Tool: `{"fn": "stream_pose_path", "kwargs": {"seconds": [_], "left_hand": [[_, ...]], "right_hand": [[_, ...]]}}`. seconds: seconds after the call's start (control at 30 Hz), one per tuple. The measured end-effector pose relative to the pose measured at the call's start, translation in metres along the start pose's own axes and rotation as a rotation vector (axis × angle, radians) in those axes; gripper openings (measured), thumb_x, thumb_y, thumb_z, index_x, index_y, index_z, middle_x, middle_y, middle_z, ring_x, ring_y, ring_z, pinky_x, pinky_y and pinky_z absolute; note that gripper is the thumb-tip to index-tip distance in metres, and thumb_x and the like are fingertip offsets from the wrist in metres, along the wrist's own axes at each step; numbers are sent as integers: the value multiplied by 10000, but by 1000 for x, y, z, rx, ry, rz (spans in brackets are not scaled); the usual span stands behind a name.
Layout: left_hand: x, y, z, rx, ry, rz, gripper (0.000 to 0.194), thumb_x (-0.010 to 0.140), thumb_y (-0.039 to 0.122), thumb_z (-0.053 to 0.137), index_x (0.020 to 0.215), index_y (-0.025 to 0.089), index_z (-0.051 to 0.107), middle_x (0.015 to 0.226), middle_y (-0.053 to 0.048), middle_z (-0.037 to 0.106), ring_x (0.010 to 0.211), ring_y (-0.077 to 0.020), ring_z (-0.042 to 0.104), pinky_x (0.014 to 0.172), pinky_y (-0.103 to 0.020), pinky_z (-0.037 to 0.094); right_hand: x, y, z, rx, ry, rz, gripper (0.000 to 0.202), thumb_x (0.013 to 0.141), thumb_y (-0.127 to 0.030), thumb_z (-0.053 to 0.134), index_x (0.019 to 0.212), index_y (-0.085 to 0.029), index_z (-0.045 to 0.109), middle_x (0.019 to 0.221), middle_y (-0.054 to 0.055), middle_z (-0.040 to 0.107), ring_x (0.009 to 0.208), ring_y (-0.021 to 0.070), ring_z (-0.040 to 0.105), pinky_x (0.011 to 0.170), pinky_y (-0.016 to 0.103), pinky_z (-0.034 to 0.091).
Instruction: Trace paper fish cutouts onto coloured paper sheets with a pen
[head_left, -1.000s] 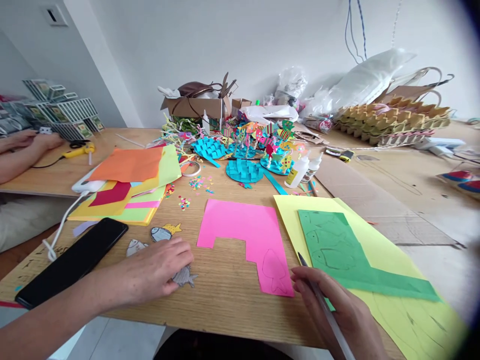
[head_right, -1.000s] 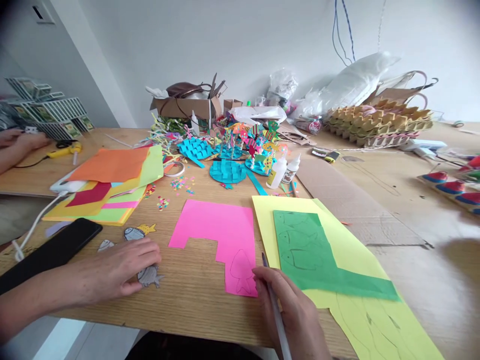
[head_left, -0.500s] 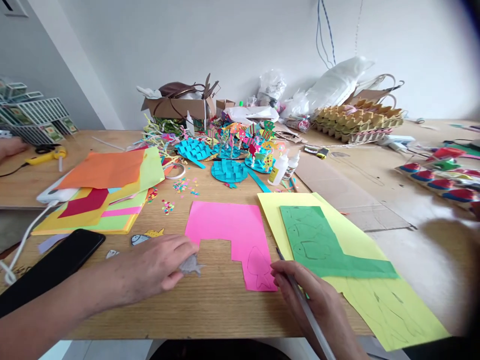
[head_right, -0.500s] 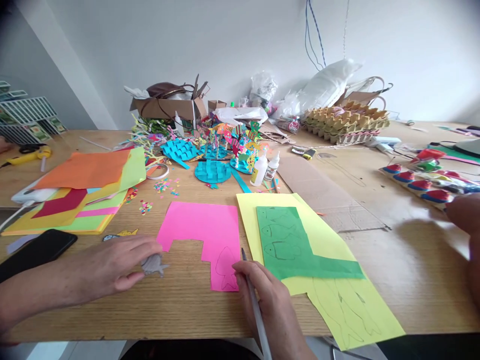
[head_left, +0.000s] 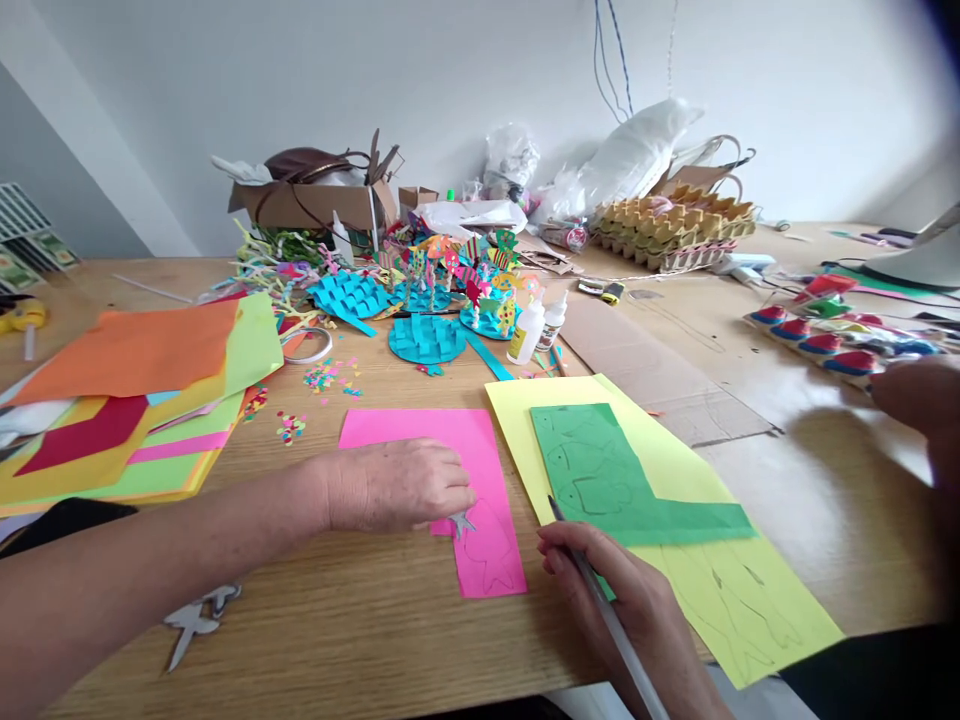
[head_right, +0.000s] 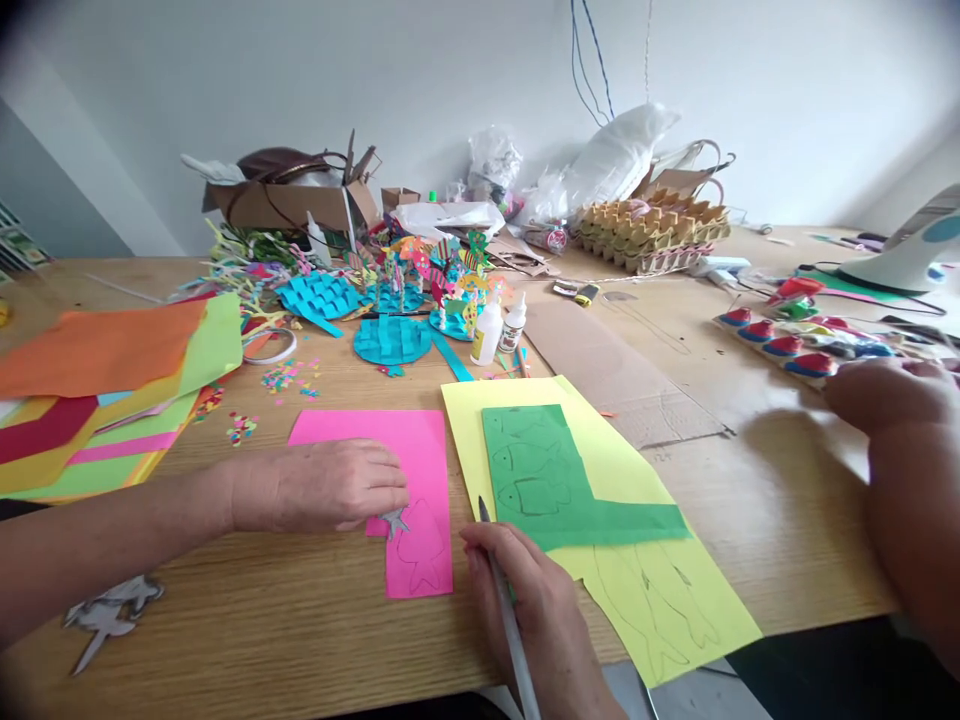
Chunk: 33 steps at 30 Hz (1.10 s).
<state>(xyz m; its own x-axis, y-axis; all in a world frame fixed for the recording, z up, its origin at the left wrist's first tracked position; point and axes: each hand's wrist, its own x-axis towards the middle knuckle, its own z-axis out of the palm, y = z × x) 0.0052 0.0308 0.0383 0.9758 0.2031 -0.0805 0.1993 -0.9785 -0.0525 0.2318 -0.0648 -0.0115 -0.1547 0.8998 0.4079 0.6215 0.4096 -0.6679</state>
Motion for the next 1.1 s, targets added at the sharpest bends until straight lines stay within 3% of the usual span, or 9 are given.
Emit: {"fn": "stream_pose_path", "kwargs": {"seconds": [0.23,0.53,0.73,1.1], "left_hand": [[2,-3,7,25,4,40,123,903,75,505,852,166,570,841,-44,630,774,-186,560,721,-316,418],[-14,-22,12,-125,123,-97,219,889,36,445,1031,148,571,1046,-109,621,962,-224,561,814,-330,460],[-15,-27,16,-298,46,-181,285,800,27,585,1054,154,557,1037,-78,617,987,-216,551,835,-305,442],[6,-13,10,-296,-29,-200,189,738,96,689,763,175,518,791,-15,547,745,-174,511,613,-261,386]], "right_hand": [[4,5,4,15,-15,-27,184,883,-124,451,883,-214,611,755,3,675,644,123,644,615,178,491],[5,6,6,39,-45,-47,193,886,-112,445,923,-210,607,785,15,676,652,117,645,606,168,484],[4,5,8,40,-54,-27,181,897,-134,442,908,-206,607,771,20,669,649,122,643,609,175,482],[2,3,11,37,-77,-1,209,899,-144,420,881,-206,619,761,25,679,641,128,647,597,181,488]]}}
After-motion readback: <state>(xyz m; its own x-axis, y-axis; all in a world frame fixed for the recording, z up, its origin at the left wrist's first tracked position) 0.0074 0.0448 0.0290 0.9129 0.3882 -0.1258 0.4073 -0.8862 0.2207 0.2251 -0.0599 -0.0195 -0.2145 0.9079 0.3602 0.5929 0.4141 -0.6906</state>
